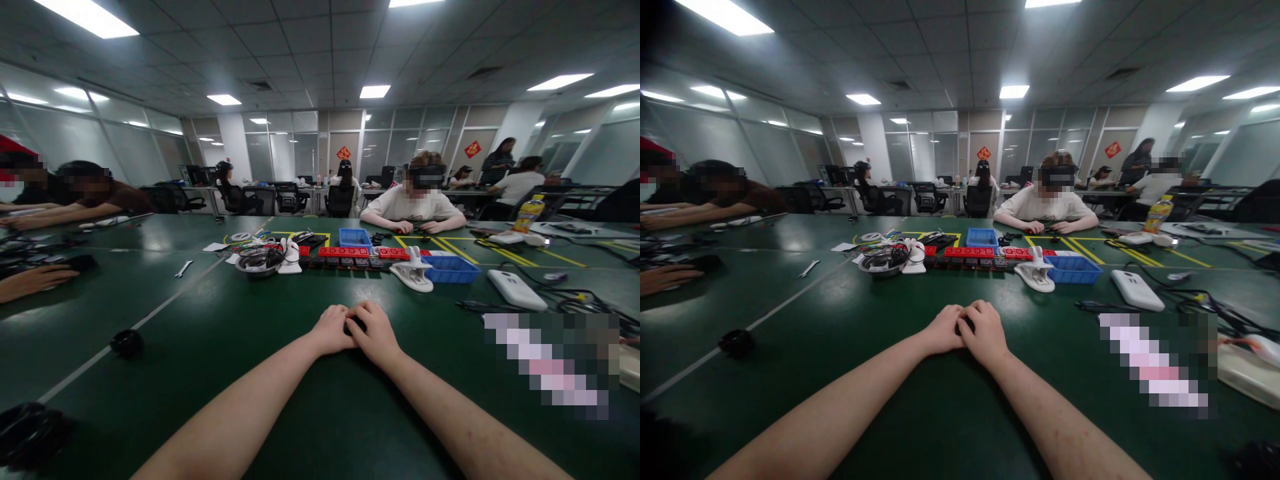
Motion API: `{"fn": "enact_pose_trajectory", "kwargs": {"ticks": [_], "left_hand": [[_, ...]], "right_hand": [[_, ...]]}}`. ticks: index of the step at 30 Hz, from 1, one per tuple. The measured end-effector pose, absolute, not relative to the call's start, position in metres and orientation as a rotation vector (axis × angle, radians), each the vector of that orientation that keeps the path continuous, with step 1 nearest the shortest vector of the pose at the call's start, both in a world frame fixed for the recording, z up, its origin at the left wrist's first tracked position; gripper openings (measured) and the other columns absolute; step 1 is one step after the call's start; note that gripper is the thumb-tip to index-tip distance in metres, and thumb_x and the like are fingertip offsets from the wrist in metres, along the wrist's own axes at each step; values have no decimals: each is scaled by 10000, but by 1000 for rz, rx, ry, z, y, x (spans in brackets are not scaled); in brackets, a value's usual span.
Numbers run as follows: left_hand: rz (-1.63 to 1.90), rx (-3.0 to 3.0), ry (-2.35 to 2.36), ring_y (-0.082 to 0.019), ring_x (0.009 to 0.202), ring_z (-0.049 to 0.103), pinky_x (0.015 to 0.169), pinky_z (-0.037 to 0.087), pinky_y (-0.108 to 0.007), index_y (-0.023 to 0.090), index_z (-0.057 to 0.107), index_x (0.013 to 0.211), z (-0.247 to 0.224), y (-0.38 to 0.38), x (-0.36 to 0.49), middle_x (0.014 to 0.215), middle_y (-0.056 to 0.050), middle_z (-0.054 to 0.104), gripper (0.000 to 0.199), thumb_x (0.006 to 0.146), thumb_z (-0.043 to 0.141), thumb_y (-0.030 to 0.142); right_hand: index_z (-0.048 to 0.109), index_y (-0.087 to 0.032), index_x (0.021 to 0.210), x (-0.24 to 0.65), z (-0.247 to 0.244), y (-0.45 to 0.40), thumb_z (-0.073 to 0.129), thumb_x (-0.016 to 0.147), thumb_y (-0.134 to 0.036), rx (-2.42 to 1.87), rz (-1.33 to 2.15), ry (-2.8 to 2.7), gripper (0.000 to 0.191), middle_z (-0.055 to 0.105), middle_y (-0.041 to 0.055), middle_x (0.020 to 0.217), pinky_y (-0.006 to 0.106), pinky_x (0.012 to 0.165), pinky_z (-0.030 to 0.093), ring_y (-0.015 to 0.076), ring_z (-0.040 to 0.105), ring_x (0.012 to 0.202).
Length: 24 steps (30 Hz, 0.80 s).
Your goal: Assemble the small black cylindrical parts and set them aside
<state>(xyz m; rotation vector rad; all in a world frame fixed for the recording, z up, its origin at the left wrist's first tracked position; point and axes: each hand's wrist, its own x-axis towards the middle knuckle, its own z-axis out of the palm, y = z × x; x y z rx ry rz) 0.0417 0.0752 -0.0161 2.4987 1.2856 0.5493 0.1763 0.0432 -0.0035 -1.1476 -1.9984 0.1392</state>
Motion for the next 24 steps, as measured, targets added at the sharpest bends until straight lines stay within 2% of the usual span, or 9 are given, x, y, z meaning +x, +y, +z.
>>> {"fn": "enact_pose_trajectory", "kwargs": {"ticks": [8, 13, 18, 21, 24], "left_hand": [[537, 2512, 1224, -254, 938, 490, 830, 417, -353, 200, 548, 1010, -12, 77, 38, 990, -40, 533, 445, 634, 658, 410], [554, 2521, 1195, -253, 983, 483, 871, 390, -367, 223, 505, 1073, -9, 75, 38, 1042, -37, 521, 528, 637, 658, 478], [635, 2518, 1307, -275, 1014, 449, 904, 353, -407, 191, 402, 1157, -10, 67, 44, 1088, -76, 465, 772, 542, 698, 553], [676, 2530, 1374, -265, 1009, 437, 924, 324, -404, 183, 425, 1106, -13, 64, 46, 1048, -69, 466, 686, 571, 688, 523], [681, 2538, 1419, -249, 948, 457, 888, 347, -384, 182, 482, 985, -13, 63, 46, 964, -52, 479, 531, 596, 679, 486]], "right_hand": [[544, -177, 856, 180, -3, 43, 400, 608, -96, -1033, 193, -2001, 298, 595, 54, 846, 362, 776, 408, 206, 524, 826], [512, -181, 941, 182, -8, 47, 406, 668, -155, -1066, 181, -1931, 294, 570, 73, 934, 391, 817, 389, 224, 506, 894], [482, -169, 864, 184, -13, 53, 374, 743, -204, -1172, 164, -1858, 166, 542, 63, 826, 353, 728, 410, 201, 507, 787], [485, -163, 857, 183, -13, 54, 414, 785, -301, -1240, 140, -1845, 171, 531, 53, 792, 336, 693, 406, 196, 501, 753], [495, -170, 829, 181, -12, 52, 494, 762, -376, -1298, 111, -1856, 217, 524, 44, 778, 325, 671, 396, 196, 492, 737]]}}
